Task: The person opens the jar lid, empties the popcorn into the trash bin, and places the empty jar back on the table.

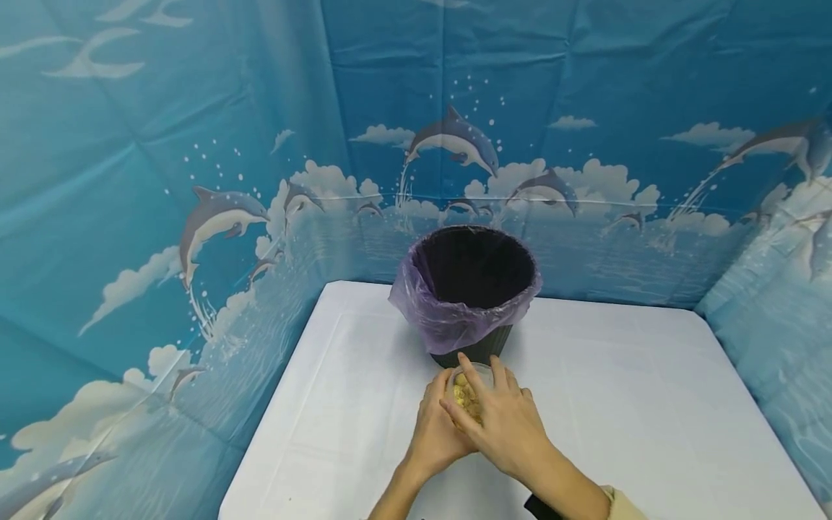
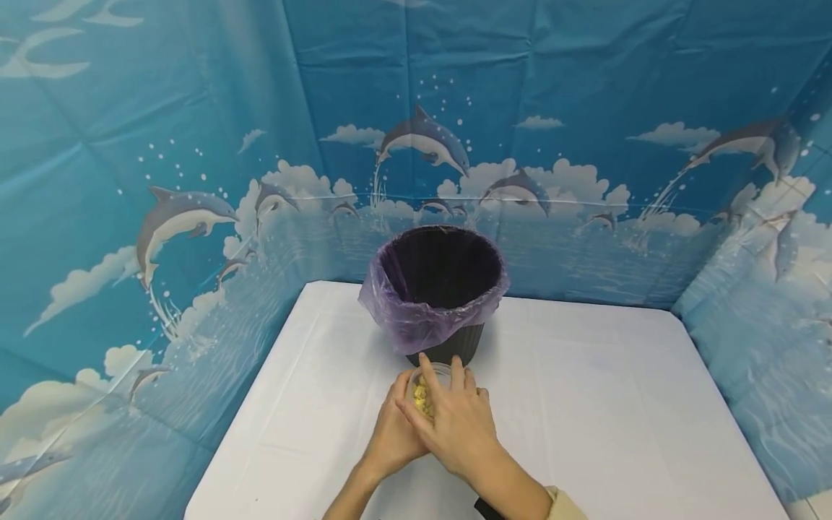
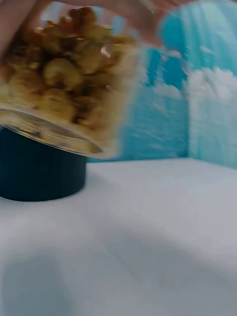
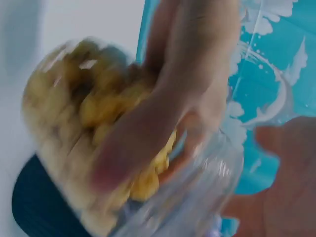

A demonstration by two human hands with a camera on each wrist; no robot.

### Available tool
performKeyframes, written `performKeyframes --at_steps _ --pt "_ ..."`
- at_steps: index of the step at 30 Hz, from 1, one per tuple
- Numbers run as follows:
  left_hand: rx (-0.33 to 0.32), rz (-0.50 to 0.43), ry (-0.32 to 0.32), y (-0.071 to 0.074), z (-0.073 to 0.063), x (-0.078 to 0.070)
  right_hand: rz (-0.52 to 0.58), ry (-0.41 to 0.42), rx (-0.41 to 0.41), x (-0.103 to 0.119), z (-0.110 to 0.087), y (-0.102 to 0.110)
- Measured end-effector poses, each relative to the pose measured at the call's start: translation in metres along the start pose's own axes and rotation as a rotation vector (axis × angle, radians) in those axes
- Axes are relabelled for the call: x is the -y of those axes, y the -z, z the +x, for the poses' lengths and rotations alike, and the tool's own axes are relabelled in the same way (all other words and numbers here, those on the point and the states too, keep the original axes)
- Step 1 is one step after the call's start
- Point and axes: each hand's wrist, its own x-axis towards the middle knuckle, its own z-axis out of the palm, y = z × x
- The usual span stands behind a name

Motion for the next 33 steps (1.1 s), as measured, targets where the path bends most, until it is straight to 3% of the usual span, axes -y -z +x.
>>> performKeyframes --at_steps 3,6,11,15,18,24,33 --pt "-0.077 0.118 -0.005 -0.014 -0.004 -0.003 -0.075 -0.023 0.035 0.002 -0.001 -0.005" --pt "-0.068 0.051 0.003 -0.014 -0.005 0.002 -0.079 0.060 0.011 -0.006 -0.002 -0.010" --pt "0.079 -0.162 0.011 0.004 -0.002 0.013 0.012 0.298 0.006 -0.029 -0.001 -0.006" --pt "0.193 -0.274 -0.018 0.012 0.000 0.021 0.063 0.499 0.042 -0.044 -0.001 0.001" --pt "0.250 -0.307 -0.029 0.013 0.001 0.025 0.086 0.560 0.045 -0.054 -0.002 0.003" --pt "0.253 -0.293 0.009 0.010 -0.006 0.036 0.048 0.450 0.025 -0.084 -0.002 0.003" --pt "0.195 -0.230 0.114 0.013 -0.024 0.048 -0.046 0.237 -0.038 -0.175 -0.008 -0.028"
